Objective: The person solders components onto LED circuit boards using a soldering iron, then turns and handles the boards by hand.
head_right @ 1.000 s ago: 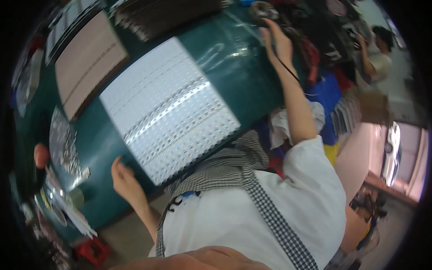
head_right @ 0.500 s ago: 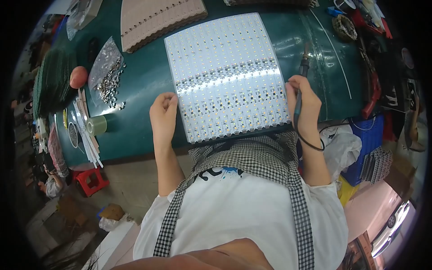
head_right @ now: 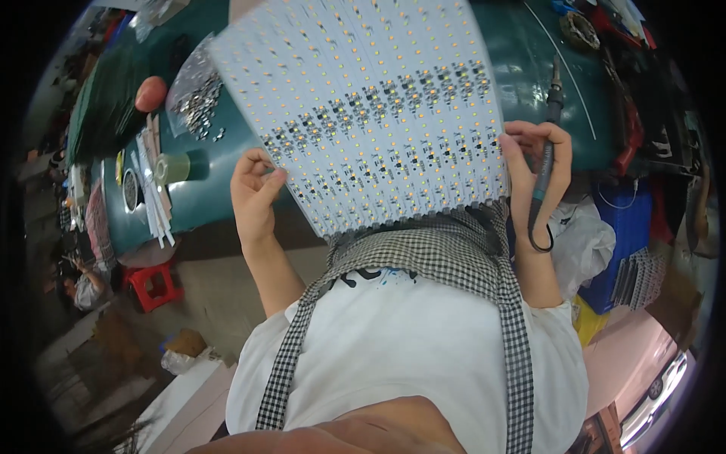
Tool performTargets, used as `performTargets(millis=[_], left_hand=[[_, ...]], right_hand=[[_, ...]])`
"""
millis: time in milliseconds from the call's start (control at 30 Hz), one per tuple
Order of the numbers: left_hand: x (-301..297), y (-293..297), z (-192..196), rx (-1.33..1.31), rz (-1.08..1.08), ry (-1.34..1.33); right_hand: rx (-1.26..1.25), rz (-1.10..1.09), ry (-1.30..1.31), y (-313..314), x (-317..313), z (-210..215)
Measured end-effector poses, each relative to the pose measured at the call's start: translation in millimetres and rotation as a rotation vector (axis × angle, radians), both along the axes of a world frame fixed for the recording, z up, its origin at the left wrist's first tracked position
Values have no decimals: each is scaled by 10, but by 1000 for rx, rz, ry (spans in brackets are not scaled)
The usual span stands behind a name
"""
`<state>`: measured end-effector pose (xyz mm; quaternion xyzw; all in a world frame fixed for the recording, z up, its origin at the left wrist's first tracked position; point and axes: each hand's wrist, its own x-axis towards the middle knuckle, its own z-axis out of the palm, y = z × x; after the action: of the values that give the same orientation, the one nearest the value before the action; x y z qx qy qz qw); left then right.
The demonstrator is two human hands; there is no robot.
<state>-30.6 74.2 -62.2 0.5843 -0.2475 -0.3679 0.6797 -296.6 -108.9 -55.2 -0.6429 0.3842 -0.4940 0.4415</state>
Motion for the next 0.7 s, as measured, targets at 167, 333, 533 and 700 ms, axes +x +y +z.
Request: performTargets(millis=[167,333,533,700], left_hand=[[30,72,341,-61,87,-380],[-41,-41,312,-2,269,-1028],[-54,-118,297,-281,223,-1225],[-79,-120,354,-287,215,-1326]], right_hand=[[-136,156,-138,-276,106,129],[-249,181,-16,-503,50,21],[-290,321,-176,-528,-120,3],[-378,300,-120,-574,-188,19]])
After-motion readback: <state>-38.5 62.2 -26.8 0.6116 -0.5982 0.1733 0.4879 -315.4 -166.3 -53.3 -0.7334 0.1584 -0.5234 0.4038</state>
